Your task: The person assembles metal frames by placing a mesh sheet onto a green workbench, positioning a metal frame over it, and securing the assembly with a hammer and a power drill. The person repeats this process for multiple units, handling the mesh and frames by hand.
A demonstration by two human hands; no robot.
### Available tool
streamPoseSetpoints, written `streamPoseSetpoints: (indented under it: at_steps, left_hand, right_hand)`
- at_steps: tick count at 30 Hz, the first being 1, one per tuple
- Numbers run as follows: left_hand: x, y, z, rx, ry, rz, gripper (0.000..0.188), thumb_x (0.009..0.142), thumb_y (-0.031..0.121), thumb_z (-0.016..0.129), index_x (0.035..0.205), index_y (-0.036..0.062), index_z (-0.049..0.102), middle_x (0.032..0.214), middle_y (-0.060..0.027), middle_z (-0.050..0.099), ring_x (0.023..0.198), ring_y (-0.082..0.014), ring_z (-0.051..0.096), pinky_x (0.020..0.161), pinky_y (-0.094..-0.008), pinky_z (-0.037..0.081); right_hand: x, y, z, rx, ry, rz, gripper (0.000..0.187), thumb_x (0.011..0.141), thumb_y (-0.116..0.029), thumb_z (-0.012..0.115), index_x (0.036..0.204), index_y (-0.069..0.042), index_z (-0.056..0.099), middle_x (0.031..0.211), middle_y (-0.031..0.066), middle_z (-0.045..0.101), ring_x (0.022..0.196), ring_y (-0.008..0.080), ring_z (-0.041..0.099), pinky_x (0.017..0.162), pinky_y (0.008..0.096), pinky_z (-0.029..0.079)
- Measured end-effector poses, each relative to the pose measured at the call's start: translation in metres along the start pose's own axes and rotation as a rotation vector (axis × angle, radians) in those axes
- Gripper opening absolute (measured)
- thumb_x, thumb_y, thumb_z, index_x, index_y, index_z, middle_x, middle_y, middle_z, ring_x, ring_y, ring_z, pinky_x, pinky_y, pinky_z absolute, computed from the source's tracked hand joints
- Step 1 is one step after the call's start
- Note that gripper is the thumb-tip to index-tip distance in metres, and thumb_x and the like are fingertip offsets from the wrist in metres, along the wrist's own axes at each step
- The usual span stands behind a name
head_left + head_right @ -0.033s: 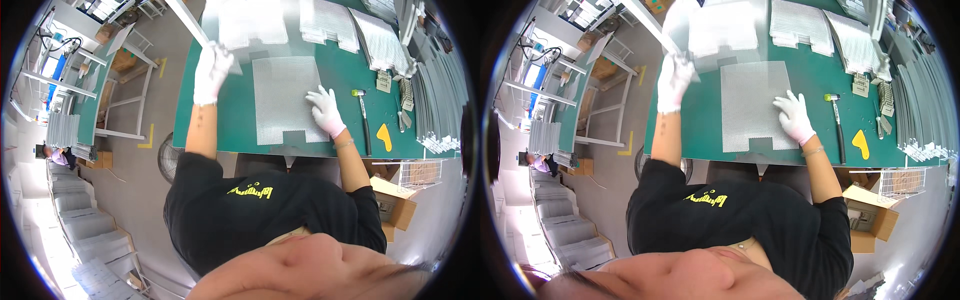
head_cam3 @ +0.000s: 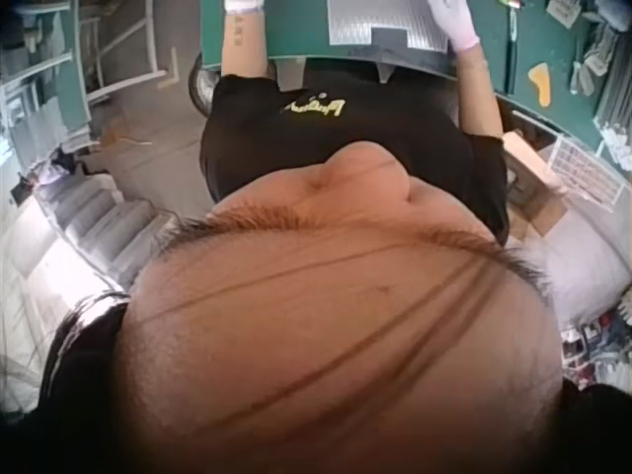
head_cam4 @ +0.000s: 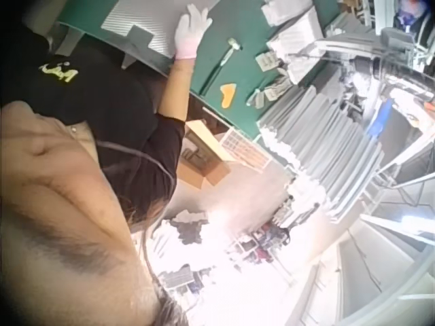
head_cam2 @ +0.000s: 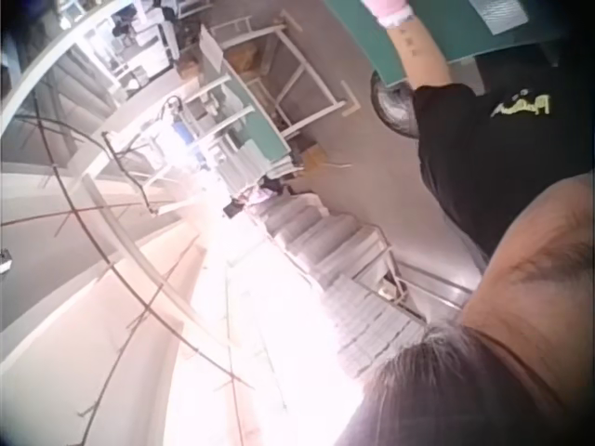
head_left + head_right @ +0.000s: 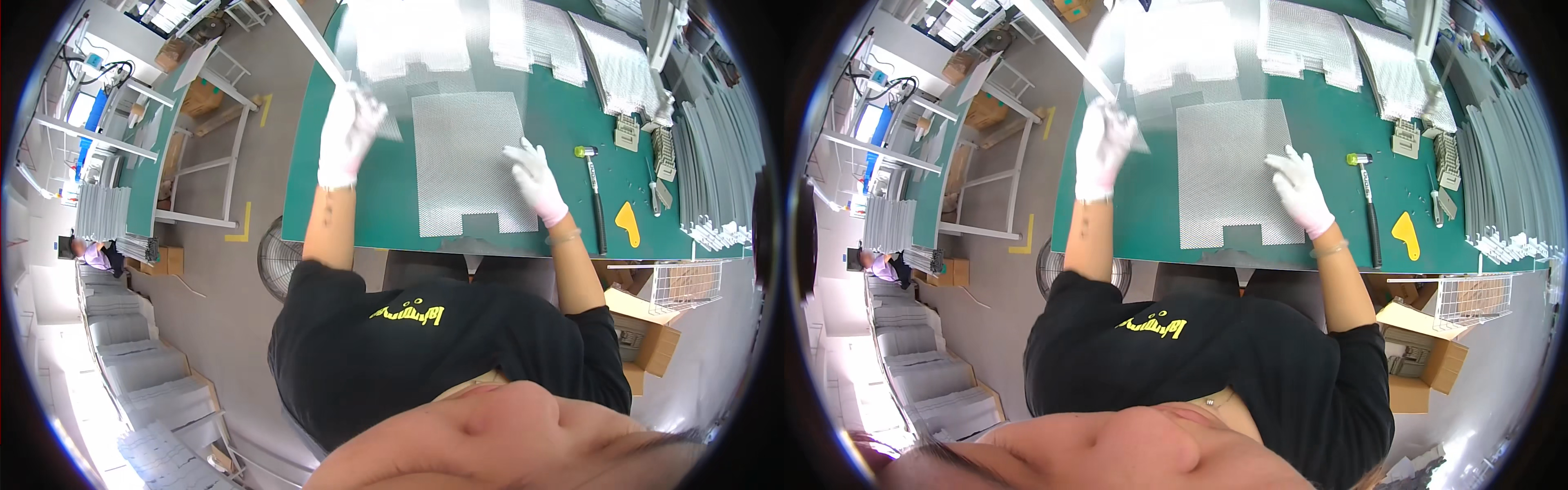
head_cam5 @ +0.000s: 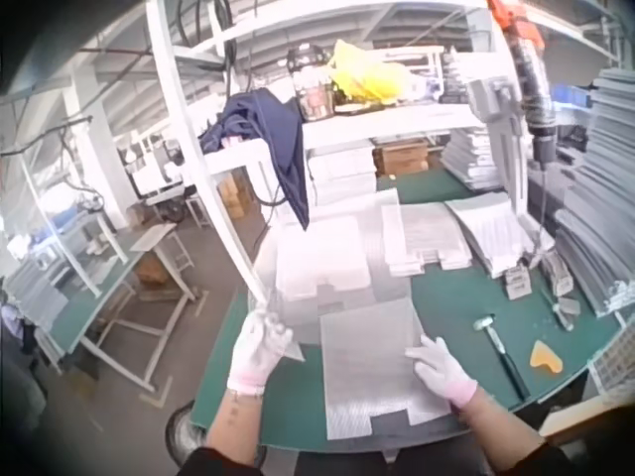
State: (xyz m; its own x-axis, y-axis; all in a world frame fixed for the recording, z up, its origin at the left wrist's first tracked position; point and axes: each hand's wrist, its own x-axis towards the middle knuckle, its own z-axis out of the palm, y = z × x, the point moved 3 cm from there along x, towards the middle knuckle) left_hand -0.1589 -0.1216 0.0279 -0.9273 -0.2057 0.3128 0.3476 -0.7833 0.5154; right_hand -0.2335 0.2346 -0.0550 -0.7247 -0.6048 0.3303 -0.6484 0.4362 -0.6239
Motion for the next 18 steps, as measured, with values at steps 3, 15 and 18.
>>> streamPoseSetpoints:
  at_steps: [3,15,18]
  left_hand:
    - [-0.089,-0.026,0.019,0.343,0.038,0.022,0.028,0.099,0.015,0.061,0.125,0.0046,0.055,0.115,-0.0113,0.063,0.103,-0.0227,0.062,0.099,-0.0465,0.049]
    - [-0.074,-0.015,-0.03,0.972,0.267,-0.092,0.034,0.102,0.02,0.055,0.127,-0.0028,0.062,0.121,-0.0129,0.067,0.111,-0.0187,0.063,0.099,-0.0323,0.049]
    - [0.011,0.001,-0.118,1.346,0.535,0.073,0.056,0.095,0.034,0.066,0.131,-0.0079,0.054,0.13,-0.0226,0.059,0.118,-0.0317,0.058,0.105,-0.0412,0.044]
  right_hand:
    - [-0.001,-0.029,-0.02,1.357,0.018,0.244,0.06,0.102,-0.031,0.051,0.152,-0.005,0.034,0.131,0.0195,0.061,0.127,0.0297,0.055,0.111,0.0403,0.038]
    - [-0.069,-0.062,-0.087,0.968,0.341,0.348,0.084,0.088,0.001,0.064,0.159,-0.006,0.019,0.098,0.0062,0.061,0.078,0.0123,0.059,0.076,0.0262,0.052]
    - [-0.08,-0.039,-0.088,0.988,0.402,0.311,0.083,0.088,0.004,0.059,0.159,-0.004,0.017,0.101,0.0071,0.06,0.077,0.0133,0.059,0.076,0.0276,0.052]
